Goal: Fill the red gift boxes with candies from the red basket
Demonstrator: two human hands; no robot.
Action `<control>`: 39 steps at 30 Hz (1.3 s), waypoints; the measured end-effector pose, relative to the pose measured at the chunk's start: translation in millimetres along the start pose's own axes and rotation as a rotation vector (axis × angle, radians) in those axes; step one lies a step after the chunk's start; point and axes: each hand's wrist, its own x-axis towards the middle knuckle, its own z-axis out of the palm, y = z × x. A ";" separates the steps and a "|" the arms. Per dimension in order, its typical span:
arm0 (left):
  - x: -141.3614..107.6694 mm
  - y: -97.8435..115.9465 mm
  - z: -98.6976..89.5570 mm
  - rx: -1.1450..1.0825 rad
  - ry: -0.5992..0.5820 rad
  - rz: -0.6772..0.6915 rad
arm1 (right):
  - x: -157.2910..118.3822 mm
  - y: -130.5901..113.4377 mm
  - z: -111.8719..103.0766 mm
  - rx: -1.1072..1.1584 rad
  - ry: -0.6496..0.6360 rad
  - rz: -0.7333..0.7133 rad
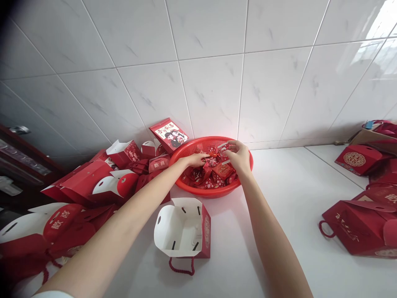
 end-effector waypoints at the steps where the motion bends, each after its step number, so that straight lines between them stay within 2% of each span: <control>1: 0.3 -0.5 0.0 -0.002 -0.011 -0.004 | -0.7 -0.4 0.0 0.006 -0.005 0.002; 6: -1.0 -3.4 -0.9 -0.040 -0.043 -0.038 | -1.9 -1.2 0.0 0.028 -0.002 0.009; 13: -1.0 -3.3 -4.6 -0.127 0.107 -0.110 | 0.6 0.6 -0.8 0.027 0.010 0.009; 18: -3.1 -7.7 -1.7 -0.101 0.110 -0.173 | -1.9 -1.6 -0.1 0.035 -0.007 0.015; 25: -5.6 -5.2 0.6 -0.084 0.109 -0.136 | -4.2 -5.2 1.6 0.020 -0.002 0.023; 29: -4.9 -2.4 -2.6 -0.140 0.206 -0.125 | -3.8 -4.9 1.9 0.011 0.003 0.023; 35: -4.8 -0.1 -9.3 -0.351 0.404 -0.073 | -2.3 -2.8 1.3 -0.009 -0.004 0.008; 39: -7.6 3.4 -13.0 -0.472 0.477 -0.014 | -1.3 -1.9 0.5 -0.029 -0.010 0.000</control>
